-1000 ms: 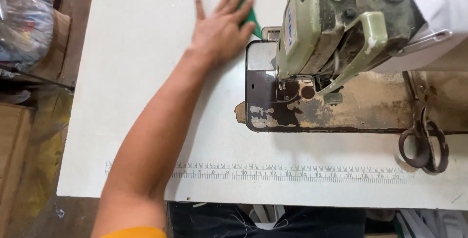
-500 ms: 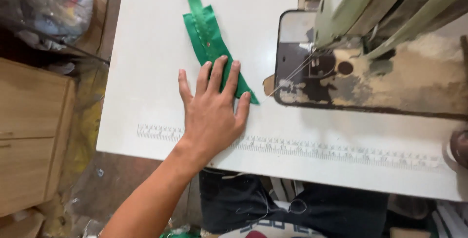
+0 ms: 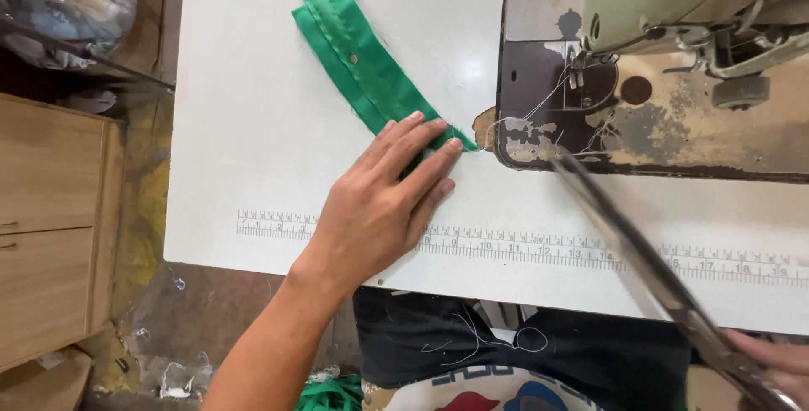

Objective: Sewing a green zipper onto a white canvas tote bag using an industrial sewing machine and trimming excess material with scissors.

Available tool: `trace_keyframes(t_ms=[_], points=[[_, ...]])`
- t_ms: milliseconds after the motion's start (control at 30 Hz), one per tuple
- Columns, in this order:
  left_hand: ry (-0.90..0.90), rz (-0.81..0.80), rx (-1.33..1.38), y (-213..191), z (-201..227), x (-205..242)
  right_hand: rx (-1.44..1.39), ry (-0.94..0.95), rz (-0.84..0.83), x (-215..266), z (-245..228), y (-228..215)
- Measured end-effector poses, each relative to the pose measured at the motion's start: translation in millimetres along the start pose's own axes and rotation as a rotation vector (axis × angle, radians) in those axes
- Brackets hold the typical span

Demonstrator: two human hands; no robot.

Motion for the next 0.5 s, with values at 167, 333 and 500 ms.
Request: trace_keyframes(t_ms=[167, 333, 500], points=[[-0.012, -0.093, 0.071, -5, -4, 10, 0.124, 0.036, -0.086, 56, 50, 106], [-0.045, -0.195, 0.049, 1, -11, 19, 0.189, -0.481, -0.051, 91, 56, 134], [-0.096, -0.215, 0.049, 3, -15, 23, 0.168, -0.352, 0.319, 142, 63, 219]])
Point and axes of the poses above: each hand's wrist, its own x-axis away from the middle knuckle, its own y-axis out of the palm, z = x × y, the point moved 3 cm from there along -x, towards the middle knuckle, and after that the axes turned 12 degrees about z, right-handed, at the moved point
